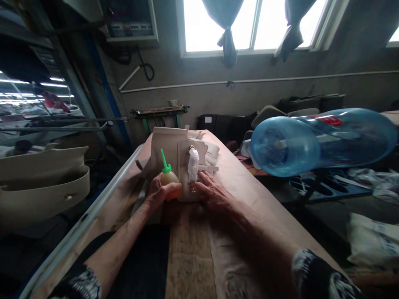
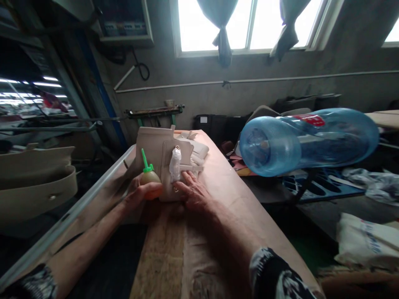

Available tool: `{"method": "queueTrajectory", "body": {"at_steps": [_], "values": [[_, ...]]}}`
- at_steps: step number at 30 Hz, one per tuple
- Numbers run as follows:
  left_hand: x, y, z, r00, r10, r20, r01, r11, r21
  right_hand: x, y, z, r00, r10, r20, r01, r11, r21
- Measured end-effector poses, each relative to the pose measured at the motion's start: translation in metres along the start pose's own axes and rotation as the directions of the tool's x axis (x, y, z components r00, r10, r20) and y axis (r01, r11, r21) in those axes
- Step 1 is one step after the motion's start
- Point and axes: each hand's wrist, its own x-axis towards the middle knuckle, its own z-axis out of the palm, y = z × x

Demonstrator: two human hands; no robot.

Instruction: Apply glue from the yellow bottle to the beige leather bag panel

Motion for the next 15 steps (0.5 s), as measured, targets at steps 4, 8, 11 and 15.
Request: {"method": "queueTrajectory", "body": {"at_steps": [4,8,11,15], "values": [[0.031,-0.009,0.004,1.000,-0.016,0.016,0.017,0.998,-0.062,0.022,0.012,0.007,0.991,0.127,0.048,-0.127,0.992,-0.008],[0.035,-0.008,0.006,1.000,-0.007,0.008,0.008,0.997,-0.077,0.026,0.012,0.012,0.976,0.207,0.062,-0.207,0.978,-0.007],[0.016,0.000,0.006,0.999,0.048,-0.019,-0.049,0.998,-0.036,0.014,0.003,0.011,0.976,0.207,0.069,-0.208,0.978,0.017],[-0.028,0.015,0.007,0.996,0.072,-0.053,-0.072,0.997,-0.003,-0.008,-0.011,0.003,0.977,0.201,0.076,-0.208,0.974,0.095]]}}
